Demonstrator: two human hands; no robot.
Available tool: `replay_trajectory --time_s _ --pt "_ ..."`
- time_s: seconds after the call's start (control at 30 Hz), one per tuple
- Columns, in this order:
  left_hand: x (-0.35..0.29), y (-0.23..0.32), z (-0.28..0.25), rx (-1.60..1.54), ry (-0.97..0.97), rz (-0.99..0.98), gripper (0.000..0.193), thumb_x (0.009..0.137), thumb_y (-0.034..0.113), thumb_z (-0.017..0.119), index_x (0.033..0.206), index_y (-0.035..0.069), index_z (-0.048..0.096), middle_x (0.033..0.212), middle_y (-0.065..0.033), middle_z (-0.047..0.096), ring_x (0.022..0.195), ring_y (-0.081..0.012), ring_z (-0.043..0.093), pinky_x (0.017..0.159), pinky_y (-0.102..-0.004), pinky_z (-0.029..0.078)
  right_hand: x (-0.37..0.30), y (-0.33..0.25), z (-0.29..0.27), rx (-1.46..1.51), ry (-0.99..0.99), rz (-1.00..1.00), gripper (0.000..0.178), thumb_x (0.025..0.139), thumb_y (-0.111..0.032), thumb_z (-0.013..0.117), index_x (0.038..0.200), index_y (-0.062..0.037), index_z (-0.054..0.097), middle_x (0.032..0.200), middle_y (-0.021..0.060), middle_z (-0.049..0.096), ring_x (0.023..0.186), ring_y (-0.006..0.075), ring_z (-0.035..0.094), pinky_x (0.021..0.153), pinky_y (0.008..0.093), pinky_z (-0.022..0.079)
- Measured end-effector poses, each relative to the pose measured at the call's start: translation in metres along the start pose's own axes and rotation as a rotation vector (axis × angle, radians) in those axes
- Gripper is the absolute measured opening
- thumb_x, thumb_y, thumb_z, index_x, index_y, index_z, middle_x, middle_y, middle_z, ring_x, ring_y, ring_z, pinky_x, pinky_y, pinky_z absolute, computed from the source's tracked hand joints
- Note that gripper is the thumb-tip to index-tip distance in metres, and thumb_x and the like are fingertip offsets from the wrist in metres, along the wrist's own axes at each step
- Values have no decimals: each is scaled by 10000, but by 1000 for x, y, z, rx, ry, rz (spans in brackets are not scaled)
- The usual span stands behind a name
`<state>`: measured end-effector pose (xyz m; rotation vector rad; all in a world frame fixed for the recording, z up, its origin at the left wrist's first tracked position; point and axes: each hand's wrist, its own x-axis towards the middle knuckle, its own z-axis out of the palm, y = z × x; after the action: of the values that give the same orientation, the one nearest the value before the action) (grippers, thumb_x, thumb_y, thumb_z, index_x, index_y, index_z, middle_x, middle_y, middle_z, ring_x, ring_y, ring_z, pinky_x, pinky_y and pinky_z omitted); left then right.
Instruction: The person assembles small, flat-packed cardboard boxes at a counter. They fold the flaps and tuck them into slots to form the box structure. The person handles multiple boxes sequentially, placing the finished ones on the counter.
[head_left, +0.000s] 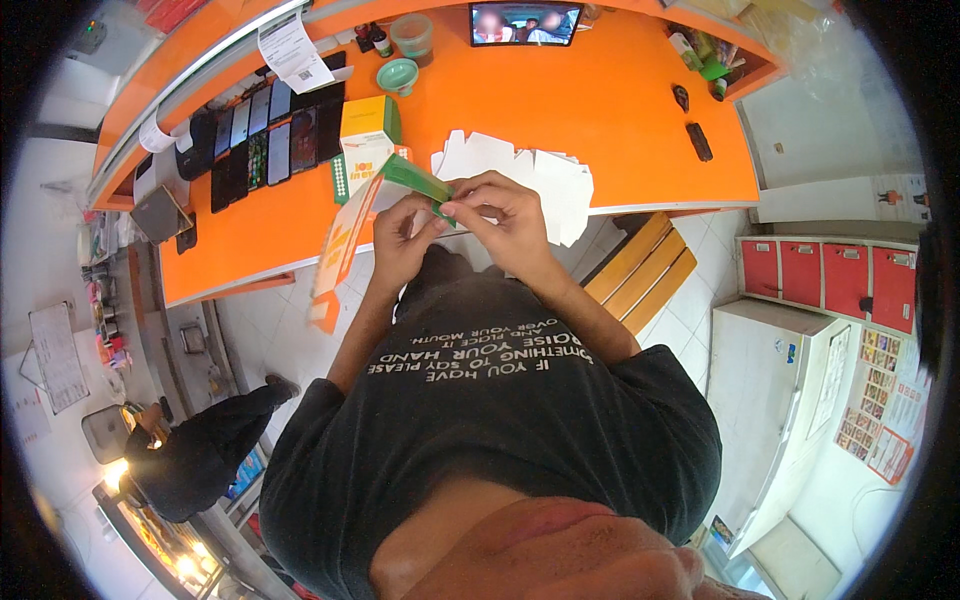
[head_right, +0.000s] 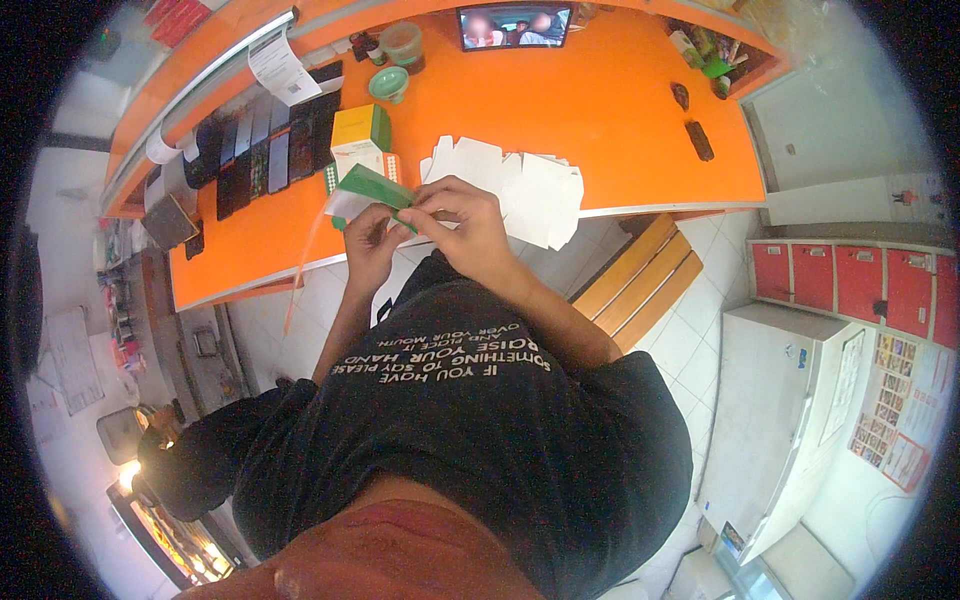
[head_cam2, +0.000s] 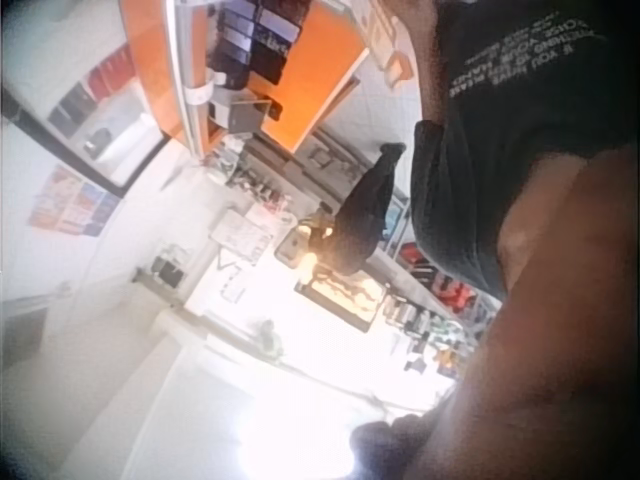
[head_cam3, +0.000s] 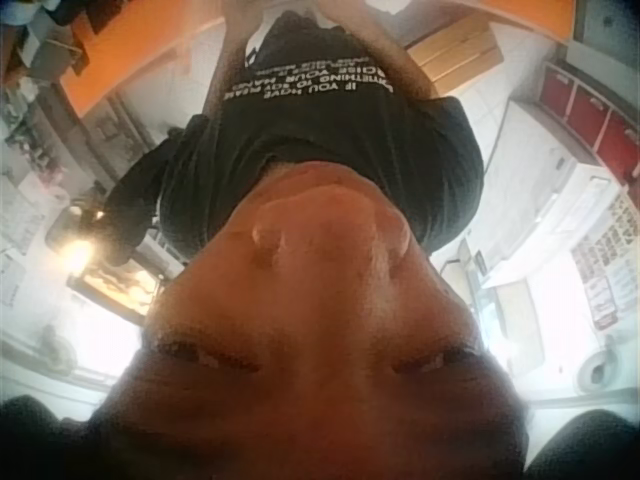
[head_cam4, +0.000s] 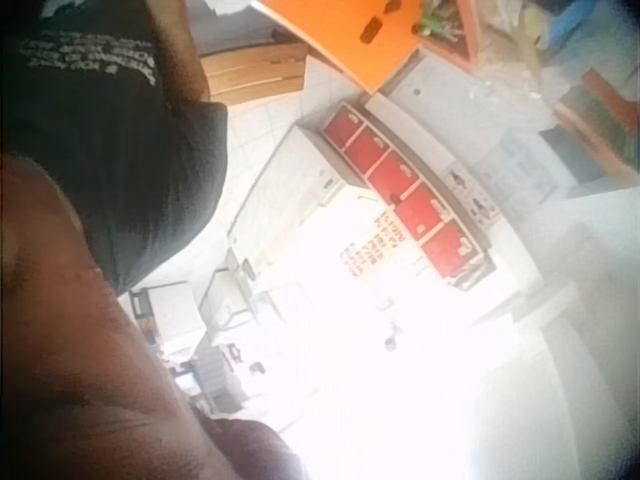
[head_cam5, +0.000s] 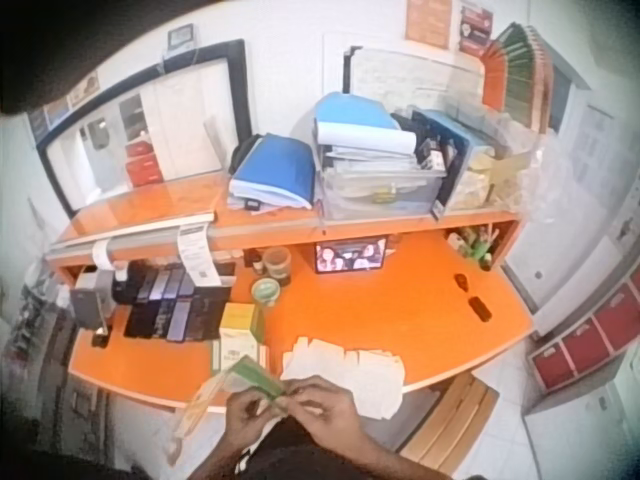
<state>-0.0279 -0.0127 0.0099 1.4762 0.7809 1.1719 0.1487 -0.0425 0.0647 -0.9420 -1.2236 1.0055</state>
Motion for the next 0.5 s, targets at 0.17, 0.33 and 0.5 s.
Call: replay_trajectory --time_s 0.17,0.33,0.5 --pt "-2 1 -11 189 -90 -17 231 818 5 738 1035 -21 663 1010 -85 688 970 -151 624 897 -325 482 6 -6 -14 3 -168 122 88 851 -14 737 925 32 744 991 124 661 951 177 664 793 306 586" --pt "-2 11 -1 204 -48 12 240 840 50 744 1060 -19 678 1035 -96 703 993 -166 634 915 -327 478 7 -13 -14 -110 -245 68 103 842 -12 747 941 17 752 989 102 657 970 185 663 823 304 573" --pt "-1 13 -2 230 -24 43 303 883 143 734 1128 -23 668 1094 -143 700 996 -216 672 874 -344 521 3 2 0 17 -80 -1 128 793 -111 808 898 -45 777 993 95 670 898 191 661 796 313 544"
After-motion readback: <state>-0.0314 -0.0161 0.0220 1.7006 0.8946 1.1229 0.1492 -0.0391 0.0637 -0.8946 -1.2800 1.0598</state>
